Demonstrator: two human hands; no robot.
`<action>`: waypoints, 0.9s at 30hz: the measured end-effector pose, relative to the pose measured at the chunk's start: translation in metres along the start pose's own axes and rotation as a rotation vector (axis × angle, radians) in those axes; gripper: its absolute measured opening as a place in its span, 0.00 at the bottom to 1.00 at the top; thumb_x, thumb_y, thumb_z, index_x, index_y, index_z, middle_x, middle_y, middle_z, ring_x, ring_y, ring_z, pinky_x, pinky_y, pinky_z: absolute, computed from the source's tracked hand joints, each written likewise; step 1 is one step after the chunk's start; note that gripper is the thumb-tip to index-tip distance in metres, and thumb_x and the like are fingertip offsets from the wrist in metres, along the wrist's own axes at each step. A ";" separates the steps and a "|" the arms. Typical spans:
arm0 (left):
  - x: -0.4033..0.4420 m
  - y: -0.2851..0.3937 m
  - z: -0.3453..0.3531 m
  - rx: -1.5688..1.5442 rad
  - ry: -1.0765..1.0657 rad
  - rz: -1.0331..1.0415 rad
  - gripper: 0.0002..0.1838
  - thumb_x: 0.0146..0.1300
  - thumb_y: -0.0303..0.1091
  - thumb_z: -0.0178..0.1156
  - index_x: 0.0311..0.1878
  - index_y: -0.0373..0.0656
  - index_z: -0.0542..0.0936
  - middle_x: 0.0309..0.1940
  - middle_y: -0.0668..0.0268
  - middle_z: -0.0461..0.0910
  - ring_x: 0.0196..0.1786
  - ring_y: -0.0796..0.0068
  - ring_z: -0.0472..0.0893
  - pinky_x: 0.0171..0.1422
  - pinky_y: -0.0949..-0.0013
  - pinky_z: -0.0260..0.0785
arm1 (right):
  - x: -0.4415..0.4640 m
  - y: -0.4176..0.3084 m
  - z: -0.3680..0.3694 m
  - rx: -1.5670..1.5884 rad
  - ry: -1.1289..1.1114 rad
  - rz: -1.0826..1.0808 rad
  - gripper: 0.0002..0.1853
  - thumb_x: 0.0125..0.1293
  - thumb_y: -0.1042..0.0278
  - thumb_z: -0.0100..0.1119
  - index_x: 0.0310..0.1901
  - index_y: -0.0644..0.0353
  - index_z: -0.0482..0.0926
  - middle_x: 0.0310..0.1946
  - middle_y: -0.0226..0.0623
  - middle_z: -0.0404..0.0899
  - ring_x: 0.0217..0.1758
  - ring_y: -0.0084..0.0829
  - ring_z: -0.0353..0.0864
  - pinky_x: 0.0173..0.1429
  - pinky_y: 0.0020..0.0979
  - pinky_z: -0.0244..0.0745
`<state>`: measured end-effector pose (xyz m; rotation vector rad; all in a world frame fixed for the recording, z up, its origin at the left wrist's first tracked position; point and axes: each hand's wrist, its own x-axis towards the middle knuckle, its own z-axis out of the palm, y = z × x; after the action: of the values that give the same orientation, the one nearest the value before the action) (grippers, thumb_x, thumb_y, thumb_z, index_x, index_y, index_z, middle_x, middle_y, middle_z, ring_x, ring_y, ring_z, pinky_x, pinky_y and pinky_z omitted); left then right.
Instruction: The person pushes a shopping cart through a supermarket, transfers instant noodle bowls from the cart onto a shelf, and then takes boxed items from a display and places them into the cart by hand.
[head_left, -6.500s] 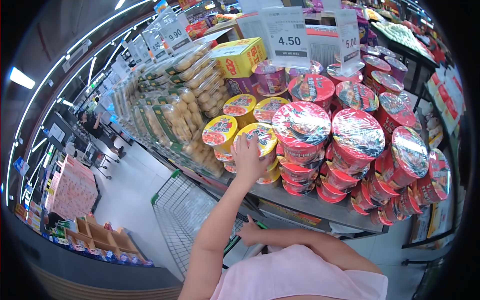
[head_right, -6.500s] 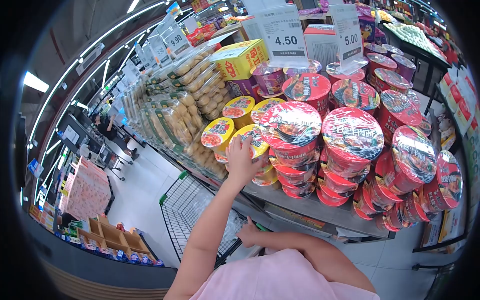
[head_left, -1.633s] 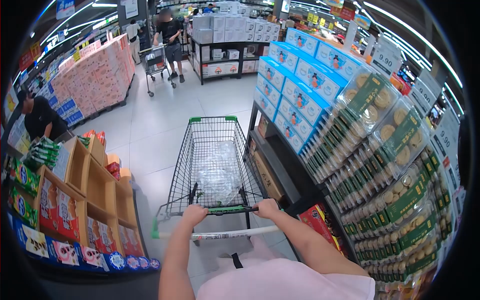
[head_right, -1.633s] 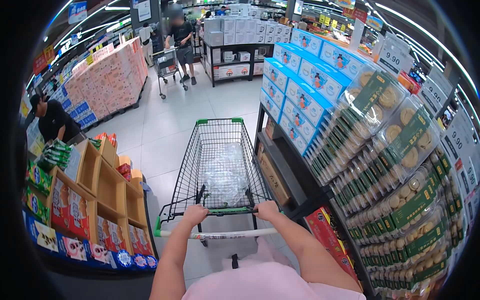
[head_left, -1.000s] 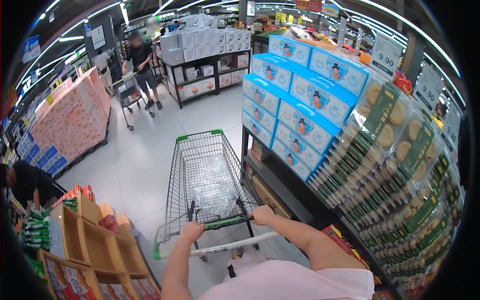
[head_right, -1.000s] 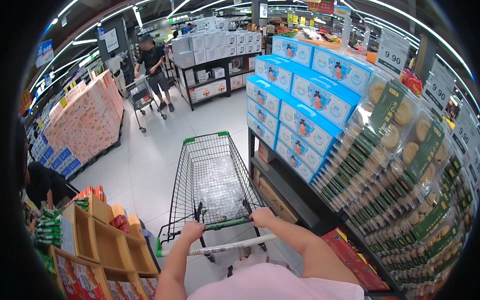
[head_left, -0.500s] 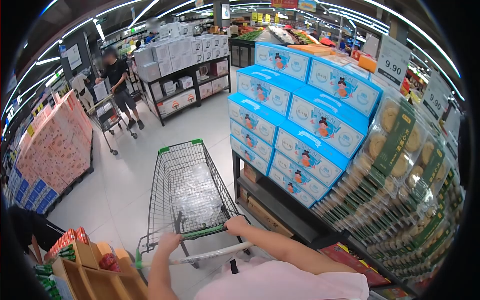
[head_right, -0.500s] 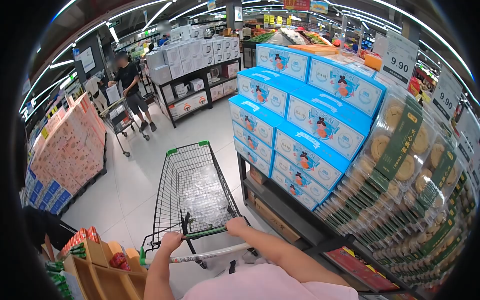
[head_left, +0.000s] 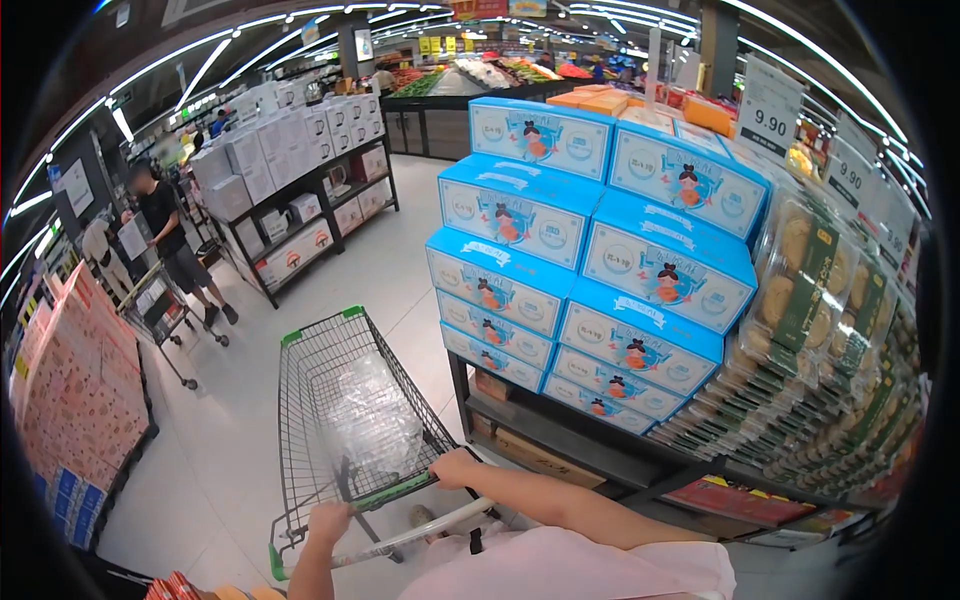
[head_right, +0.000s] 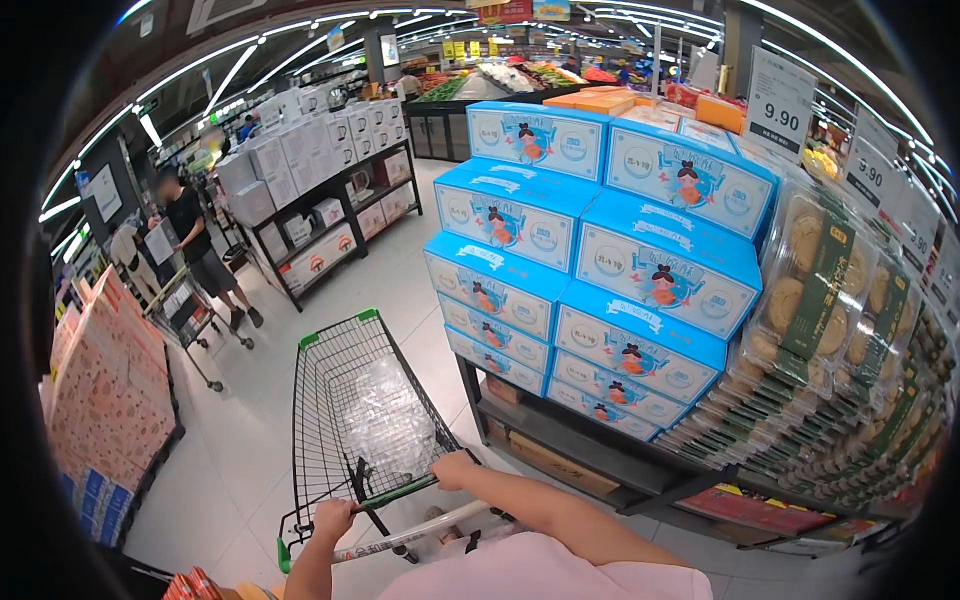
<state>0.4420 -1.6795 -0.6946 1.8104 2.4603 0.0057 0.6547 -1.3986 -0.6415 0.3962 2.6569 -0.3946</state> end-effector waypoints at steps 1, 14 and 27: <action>0.008 -0.011 -0.004 -0.013 0.037 0.045 0.07 0.57 0.39 0.58 0.30 0.52 0.84 0.25 0.65 0.82 0.36 0.63 0.82 0.37 0.57 0.73 | 0.012 -0.001 -0.003 0.010 -0.022 0.018 0.18 0.55 0.54 0.64 0.47 0.49 0.83 0.42 0.38 0.84 0.49 0.41 0.83 0.49 0.44 0.78; 0.120 -0.143 -0.002 -0.067 0.091 0.283 0.02 0.51 0.35 0.65 0.30 0.53 0.84 0.30 0.72 0.81 0.38 0.68 0.80 0.38 0.61 0.73 | -0.026 -0.031 -0.295 0.250 0.876 -0.381 0.19 0.61 0.64 0.63 0.55 0.56 0.78 0.51 0.40 0.81 0.54 0.42 0.79 0.58 0.40 0.74; 0.179 -0.174 -0.019 -0.178 0.108 0.355 0.05 0.55 0.38 0.58 0.29 0.53 0.82 0.29 0.69 0.80 0.36 0.64 0.81 0.36 0.59 0.74 | -0.171 0.172 -0.545 -0.696 1.081 0.866 0.29 0.47 0.45 0.74 0.47 0.55 0.80 0.44 0.39 0.79 0.55 0.39 0.76 0.59 0.39 0.69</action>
<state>0.2221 -1.5597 -0.6971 2.1837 2.0857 0.3413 0.6622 -1.0963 -0.1270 1.7518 2.8391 1.2866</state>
